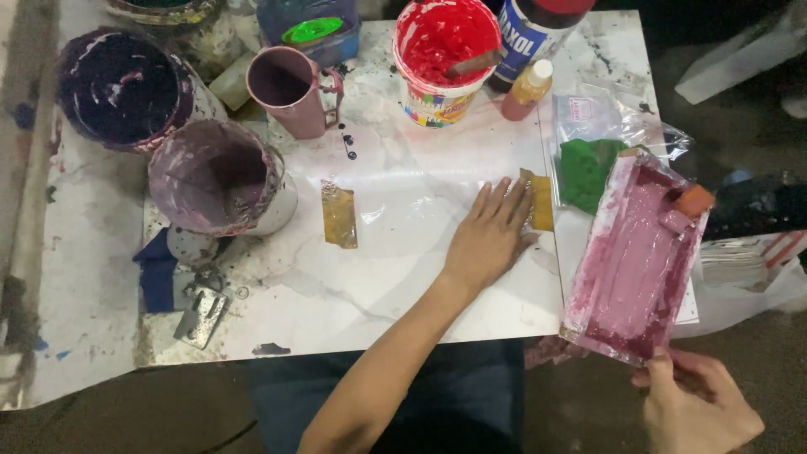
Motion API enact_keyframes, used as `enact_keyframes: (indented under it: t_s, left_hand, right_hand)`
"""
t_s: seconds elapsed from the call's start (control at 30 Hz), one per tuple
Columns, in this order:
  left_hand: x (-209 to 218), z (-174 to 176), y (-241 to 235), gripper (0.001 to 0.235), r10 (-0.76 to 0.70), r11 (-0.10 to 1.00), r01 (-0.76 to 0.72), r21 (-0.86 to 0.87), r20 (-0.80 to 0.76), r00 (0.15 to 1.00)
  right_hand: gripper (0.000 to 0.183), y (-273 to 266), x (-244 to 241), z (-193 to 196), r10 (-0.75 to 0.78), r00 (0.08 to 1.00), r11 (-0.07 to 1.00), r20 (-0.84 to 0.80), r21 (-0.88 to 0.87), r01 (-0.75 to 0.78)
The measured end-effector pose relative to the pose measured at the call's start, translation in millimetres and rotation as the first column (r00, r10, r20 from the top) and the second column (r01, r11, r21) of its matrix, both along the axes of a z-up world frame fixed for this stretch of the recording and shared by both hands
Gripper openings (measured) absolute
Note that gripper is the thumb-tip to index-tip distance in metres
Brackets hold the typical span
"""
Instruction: Applying ink to small plastic strips using a sponge applicator and then placing them into individual plastic bags.
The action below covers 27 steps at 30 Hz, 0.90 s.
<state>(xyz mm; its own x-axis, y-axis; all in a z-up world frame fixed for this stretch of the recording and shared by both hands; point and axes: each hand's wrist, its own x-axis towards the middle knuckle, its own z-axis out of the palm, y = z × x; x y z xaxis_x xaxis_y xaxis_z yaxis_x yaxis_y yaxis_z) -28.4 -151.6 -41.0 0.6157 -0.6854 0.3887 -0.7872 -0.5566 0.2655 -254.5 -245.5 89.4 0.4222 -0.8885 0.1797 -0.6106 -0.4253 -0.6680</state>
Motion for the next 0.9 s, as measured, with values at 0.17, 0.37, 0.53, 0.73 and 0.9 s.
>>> enact_keyframes:
  t_s: [0.17,0.37,0.53,0.73,0.9]
  left_hand:
    - [-2,1,4,0.063,-0.06,0.99,0.062,-0.124,0.019,0.998]
    - [-3,52,61,0.063,-0.008,1.0,0.008,0.004,-0.083,0.997]
    - [-5,45,153,0.049,0.307,0.949,-0.313,-0.021,-0.151,0.94]
    - [13,30,204,0.058,0.328,0.943,-0.322,0.087,-0.076,0.942]
    - [7,39,209,0.061,0.365,0.931,-0.364,0.035,-0.09,0.927]
  right_hand:
    - [0.011,9,6,12,0.022,0.998,0.999,-0.051,-0.028,-0.023]
    - [0.013,5,1,1,0.032,0.995,0.999,-0.096,-0.037,-0.036]
    - [0.019,15,12,2,0.043,0.983,0.997,-0.179,-0.053,-0.053]
    - [0.021,23,24,-8,0.136,0.99,0.991,0.05,0.011,-0.136]
    - [0.018,40,35,-12,0.103,0.991,0.992,0.08,0.066,-0.108]
